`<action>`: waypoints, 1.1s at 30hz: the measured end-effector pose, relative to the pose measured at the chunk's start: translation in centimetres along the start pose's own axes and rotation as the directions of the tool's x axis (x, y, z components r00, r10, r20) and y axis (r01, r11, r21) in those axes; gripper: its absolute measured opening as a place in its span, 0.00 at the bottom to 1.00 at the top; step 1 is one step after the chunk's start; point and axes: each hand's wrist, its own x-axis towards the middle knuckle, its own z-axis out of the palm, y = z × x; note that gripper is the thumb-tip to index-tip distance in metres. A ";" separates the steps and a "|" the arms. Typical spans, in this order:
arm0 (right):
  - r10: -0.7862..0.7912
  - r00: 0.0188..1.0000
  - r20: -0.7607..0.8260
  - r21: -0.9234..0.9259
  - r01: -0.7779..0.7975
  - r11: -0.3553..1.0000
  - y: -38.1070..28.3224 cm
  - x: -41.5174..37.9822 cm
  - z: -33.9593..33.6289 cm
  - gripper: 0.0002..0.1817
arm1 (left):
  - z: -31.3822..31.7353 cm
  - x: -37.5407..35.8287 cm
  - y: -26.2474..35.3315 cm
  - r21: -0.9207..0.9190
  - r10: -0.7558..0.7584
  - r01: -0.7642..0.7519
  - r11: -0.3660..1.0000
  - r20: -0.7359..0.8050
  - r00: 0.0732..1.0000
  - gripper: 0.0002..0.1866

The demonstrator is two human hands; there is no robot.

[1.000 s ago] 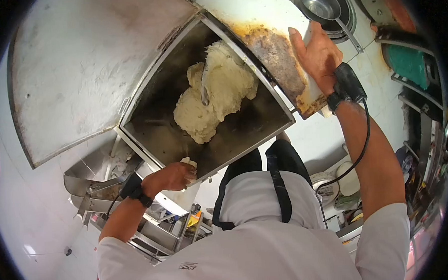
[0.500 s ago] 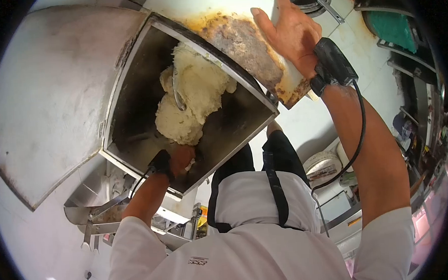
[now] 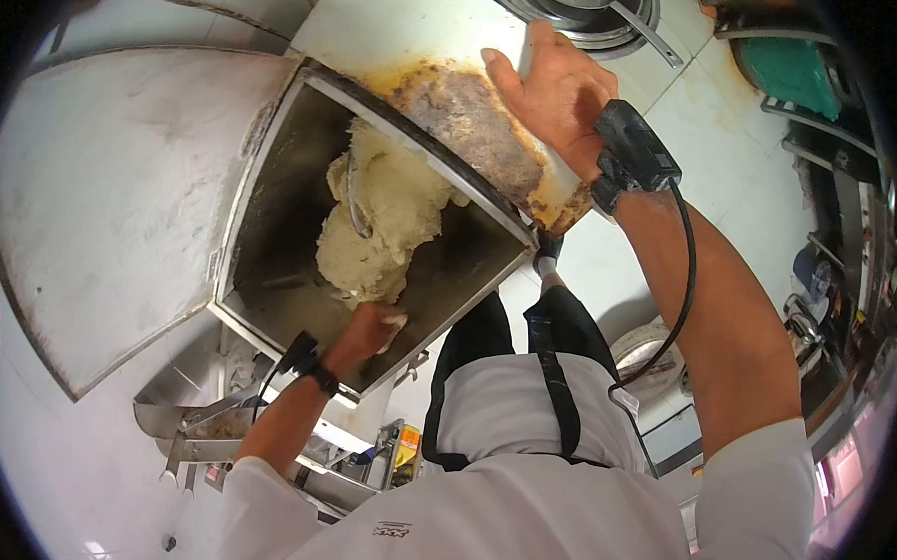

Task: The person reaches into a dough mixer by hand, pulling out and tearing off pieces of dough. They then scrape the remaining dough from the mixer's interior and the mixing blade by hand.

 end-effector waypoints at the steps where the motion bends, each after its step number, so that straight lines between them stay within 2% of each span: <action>1: -0.012 1.000 -0.003 0.005 0.012 1.000 0.0 0.0 0.1 0.30 | 0.5 1.9 0.9 0.020 0.059 -0.059 0.998 -0.012 0.998 0.18; 3: 0.004 0.999 0.033 -0.032 -0.003 0.999 0.1 -0.1 0.1 0.30 | 1.6 4.6 3.1 0.034 0.118 -0.118 0.992 -0.019 0.993 0.18; 5: 0.004 1.000 0.027 -0.039 -0.003 0.999 0.1 0.1 0.2 0.31 | 1.5 5.9 5.6 -0.031 0.310 -0.318 0.948 -0.146 0.939 0.19; 6: 0.001 1.000 0.029 -0.036 0.000 0.999 0.0 0.0 0.2 0.31 | 1.7 6.0 5.7 -0.033 0.307 -0.315 0.949 -0.149 0.940 0.19; 8: -0.024 0.999 -0.024 -0.014 0.023 1.000 0.1 -0.1 0.2 0.32 | 1.6 5.9 5.6 -0.080 0.441 -0.506 0.859 -0.388 0.809 0.20; 9: -0.026 0.999 -0.020 -0.009 0.026 1.000 0.1 -0.3 0.2 0.32 | 1.7 5.1 4.1 -0.081 0.435 -0.501 0.861 -0.390 0.811 0.20; 11: 0.001 1.000 0.019 0.024 -0.002 1.000 0.2 0.0 0.3 0.32 | 1.4 2.6 -1.8 -0.005 0.341 -0.347 0.938 -0.180 0.923 0.18; 12: -0.004 1.000 0.013 0.026 0.004 1.000 0.0 0.1 0.2 0.32 | 1.3 0.7 -4.5 -0.105 0.125 -0.143 0.984 -0.162 0.979 0.17; 13: -0.007 1.000 0.001 0.009 0.007 1.000 -0.2 0.1 0.1 0.32 | 1.2 -0.6 -6.4 -0.195 -0.090 0.065 0.979 -0.121 0.989 0.16; 14: -0.008 1.000 -0.009 -0.014 0.008 1.000 -0.2 0.0 -0.1 0.31 | 1.4 -0.6 -7.0 -0.194 -0.082 0.057 0.979 -0.121 0.989 0.16; 16: 0.013 1.000 0.019 -0.027 -0.013 1.000 -0.5 -0.4 -0.2 0.31 | 2.5 -1.1 -7.0 0.072 0.113 -0.100 0.992 -0.210 0.971 0.18; 17: 0.033 0.999 0.028 -0.033 -0.033 0.999 -0.5 0.0 -0.3 0.31 | 3.0 -0.4 -6.5 0.069 0.123 -0.110 0.991 -0.220 0.968 0.18; 19: 0.033 0.999 0.021 -0.034 -0.032 0.999 -0.8 0.2 -0.6 0.30 | 3.4 1.0 -4.2 0.212 -0.079 0.113 0.971 -0.160 0.984 0.18; 20: 0.046 0.998 0.031 -0.032 -0.045 0.998 -0.9 0.0 -0.7 0.30 | 3.1 1.1 -3.8 0.210 -0.074 0.109 0.972 -0.167 0.983 0.18; 22: 0.045 0.998 0.032 -0.017 -0.045 0.999 -0.9 0.2 -0.9 0.30 | 2.6 1.2 -3.0 0.050 -0.237 0.249 0.967 -0.176 0.956 0.18; 23: 0.047 0.998 0.046 0.001 -0.047 0.999 -0.8 0.1 -0.9 0.30 | 2.7 1.3 -2.4 0.051 -0.237 0.249 0.967 -0.171 0.956 0.18; 25: 0.049 0.998 0.043 0.020 -0.049 0.999 -0.6 0.1 -0.6 0.29 | 2.6 2.0 0.9 -0.026 -0.134 0.131 0.991 -0.216 0.967 0.17; 27: 0.054 0.997 0.059 0.021 -0.056 0.998 -0.8 0.2 -0.8 0.28 | 3.5 5.1 2.4 -0.004 0.017 -0.018 1.000 -0.259 0.966 0.19; 29: 0.060 0.997 0.049 0.021 -0.061 0.998 -1.0 0.2 -0.9 0.28 | 3.7 7.7 6.7 -0.083 0.220 -0.267 0.960 -0.366 0.904 0.22; 31: 0.065 0.997 0.043 0.015 -0.066 0.998 -0.9 0.0 -0.9 0.27 | 4.2 11.4 9.4 -0.197 0.340 -0.435 0.878 -0.381 0.860 0.25; 32: 0.051 0.998 0.038 0.021 -0.052 0.998 -0.8 0.2 -0.8 0.27 | 4.0 12.2 9.8 -0.197 0.348 -0.443 0.875 -0.380 0.857 0.25; 33: 0.037 0.999 0.038 0.026 -0.038 0.999 -0.7 0.2 -0.8 0.27 | 4.1 12.7 10.0 -0.125 0.440 -0.510 0.851 -0.361 0.822 0.26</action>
